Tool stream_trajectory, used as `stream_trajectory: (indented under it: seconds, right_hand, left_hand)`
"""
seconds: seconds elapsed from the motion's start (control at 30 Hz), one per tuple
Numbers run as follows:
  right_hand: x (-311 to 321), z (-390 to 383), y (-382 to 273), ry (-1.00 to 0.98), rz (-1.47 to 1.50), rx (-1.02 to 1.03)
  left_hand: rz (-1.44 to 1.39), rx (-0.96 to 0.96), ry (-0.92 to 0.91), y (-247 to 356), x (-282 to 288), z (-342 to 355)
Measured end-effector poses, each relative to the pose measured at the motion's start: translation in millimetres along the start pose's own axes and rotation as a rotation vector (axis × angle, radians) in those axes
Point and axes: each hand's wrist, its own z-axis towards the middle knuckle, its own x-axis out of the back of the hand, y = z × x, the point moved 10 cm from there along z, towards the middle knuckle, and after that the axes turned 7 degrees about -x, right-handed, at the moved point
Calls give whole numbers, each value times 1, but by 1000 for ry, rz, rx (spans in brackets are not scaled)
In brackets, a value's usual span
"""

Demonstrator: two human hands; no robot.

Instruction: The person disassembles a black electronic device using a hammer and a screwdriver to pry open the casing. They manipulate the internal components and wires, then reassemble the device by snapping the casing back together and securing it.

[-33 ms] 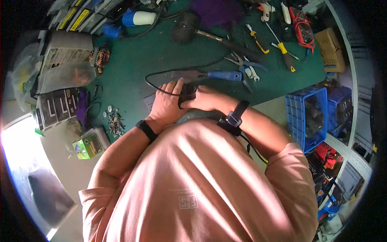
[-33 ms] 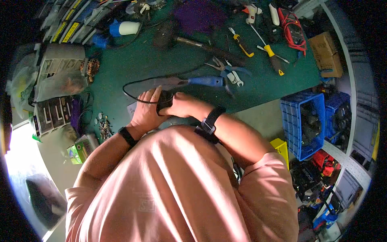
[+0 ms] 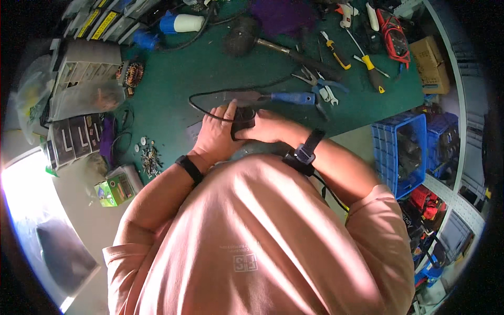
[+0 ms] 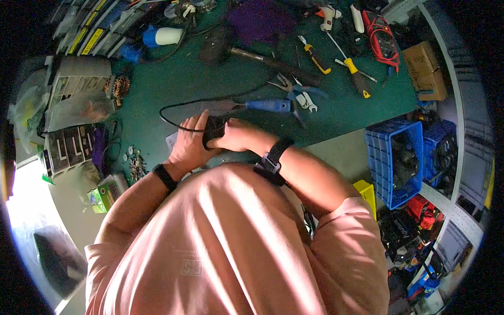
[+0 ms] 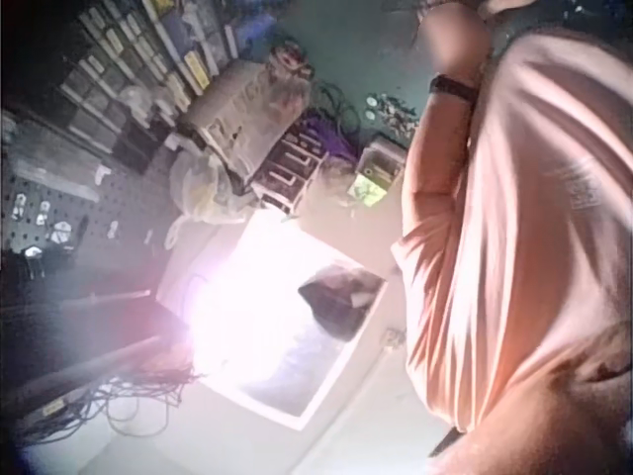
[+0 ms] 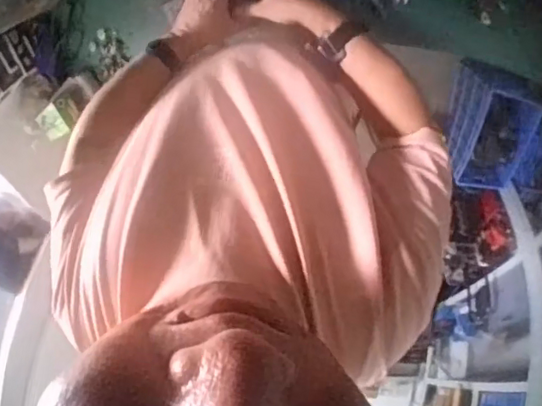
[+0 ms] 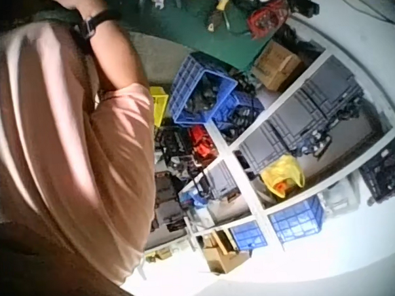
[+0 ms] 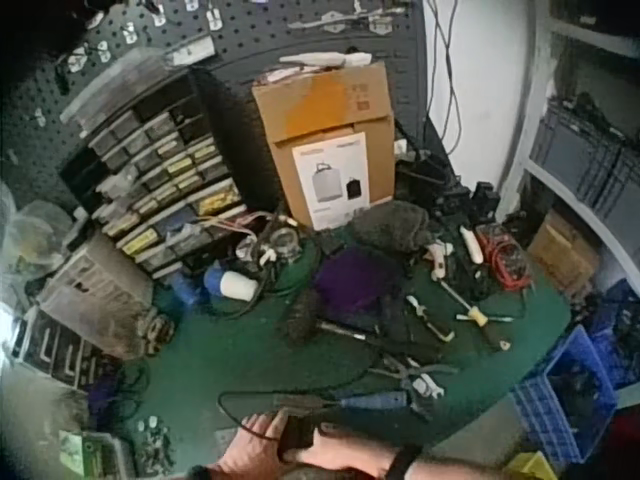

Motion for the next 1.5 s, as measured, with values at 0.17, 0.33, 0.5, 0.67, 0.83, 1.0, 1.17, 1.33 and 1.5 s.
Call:
stream_trajectory:
  seconds: [0.17, 0.33, 0.5, 0.67, 0.83, 1.0, 1.17, 1.33, 1.5]
  right_hand:
    - [-6, 13, 23, -30, -71, -153]
    - [1, -3, 3, 62, -61, -102]
    - [5, 1, 5, 119, -208, -259]
    - [4, 2, 5, 61, -272, -327]
    - [2, -1, 9, 95, -242, -335]
    - [6, -14, -9, 80, -227, -381]
    - [6, -20, -14, 108, -257, -443]
    - [6, -32, -20, 140, -224, -475]
    - [2, -35, -23, 172, -243, -468]
  left_hand:
    - [115, 110, 15, -8, 0, -6]
    - [140, 154, -78, -8, -9, -9]
    - [129, 145, -4, -12, -9, -13]
    - [160, 110, 58, -8, -1, -12]
    - [158, 123, 13, -5, -3, -11]
    - [124, 131, 12, -10, -3, -14]
    - [118, 116, 53, -6, 3, -21]
    - [149, 48, 173, 4, 14, -25]
    - [129, 39, 180, 5, 17, -27]
